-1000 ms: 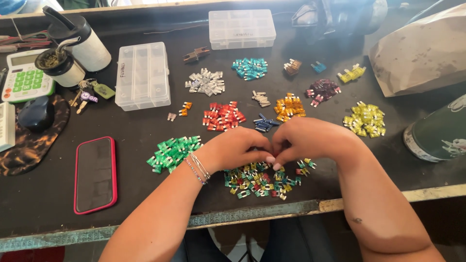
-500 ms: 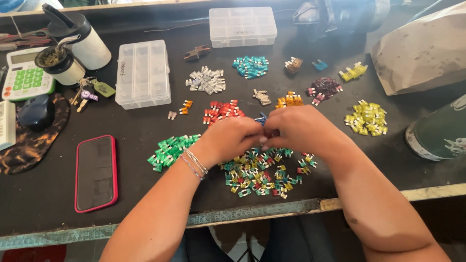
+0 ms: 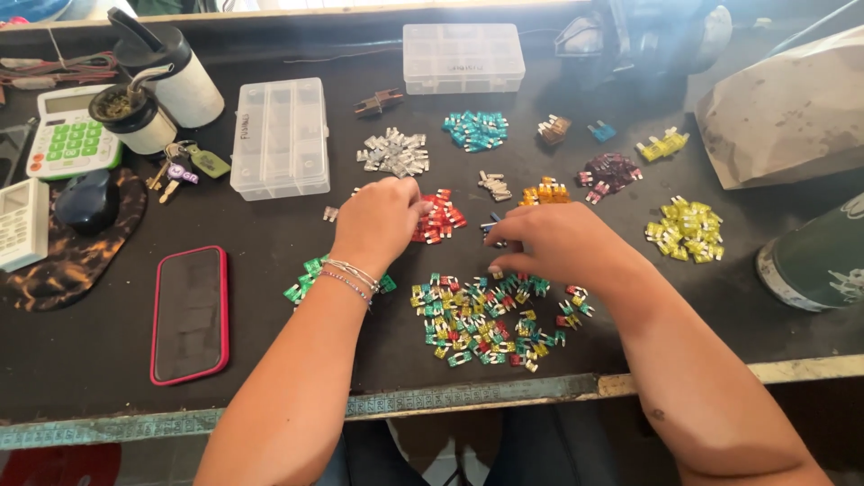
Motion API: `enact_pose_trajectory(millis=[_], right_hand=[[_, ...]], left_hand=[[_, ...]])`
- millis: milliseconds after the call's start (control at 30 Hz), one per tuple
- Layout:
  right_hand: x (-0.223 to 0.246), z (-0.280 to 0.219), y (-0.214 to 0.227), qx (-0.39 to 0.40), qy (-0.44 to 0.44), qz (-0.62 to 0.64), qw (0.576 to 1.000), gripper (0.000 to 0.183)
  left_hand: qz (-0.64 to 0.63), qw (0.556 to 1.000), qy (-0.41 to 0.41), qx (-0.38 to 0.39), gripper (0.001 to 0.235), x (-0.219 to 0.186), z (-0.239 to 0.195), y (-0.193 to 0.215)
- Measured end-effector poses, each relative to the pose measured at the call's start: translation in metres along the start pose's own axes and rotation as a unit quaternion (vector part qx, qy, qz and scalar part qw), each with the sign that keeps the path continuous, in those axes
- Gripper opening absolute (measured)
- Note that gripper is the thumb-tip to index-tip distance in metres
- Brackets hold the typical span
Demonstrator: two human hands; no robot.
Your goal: The person sorts small, colorful electronic components from a mixed pile on a table into separate color-coded piles. They use both hands to pick up individual items and place them into the corresponding sorted groups.
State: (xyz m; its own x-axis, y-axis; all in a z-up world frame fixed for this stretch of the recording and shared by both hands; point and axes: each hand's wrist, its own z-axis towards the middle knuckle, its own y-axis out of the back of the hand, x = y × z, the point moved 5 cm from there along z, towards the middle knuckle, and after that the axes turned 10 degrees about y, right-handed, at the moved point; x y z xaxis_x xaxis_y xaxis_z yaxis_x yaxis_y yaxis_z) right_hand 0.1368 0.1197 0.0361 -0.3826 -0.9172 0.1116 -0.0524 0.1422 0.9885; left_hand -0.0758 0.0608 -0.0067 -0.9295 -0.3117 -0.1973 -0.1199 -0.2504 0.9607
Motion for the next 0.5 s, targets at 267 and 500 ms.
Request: enact_pose_trajectory(millis=[267, 500], right_hand=[[-0.011, -0.003, 0.010, -0.012, -0.033, 0.006, 0.999, 0.028], [-0.031, -0.035, 0.018, 0.154, -0.155, 0.063, 0.974, 0.027]], left_hand=[[-0.087, 0.995, 0.006, 0.044, 0.017, -0.013, -0.014, 0.033], [-0.031, 0.927, 0.006, 0.375, 0.083, -0.046, -0.055, 0.040]])
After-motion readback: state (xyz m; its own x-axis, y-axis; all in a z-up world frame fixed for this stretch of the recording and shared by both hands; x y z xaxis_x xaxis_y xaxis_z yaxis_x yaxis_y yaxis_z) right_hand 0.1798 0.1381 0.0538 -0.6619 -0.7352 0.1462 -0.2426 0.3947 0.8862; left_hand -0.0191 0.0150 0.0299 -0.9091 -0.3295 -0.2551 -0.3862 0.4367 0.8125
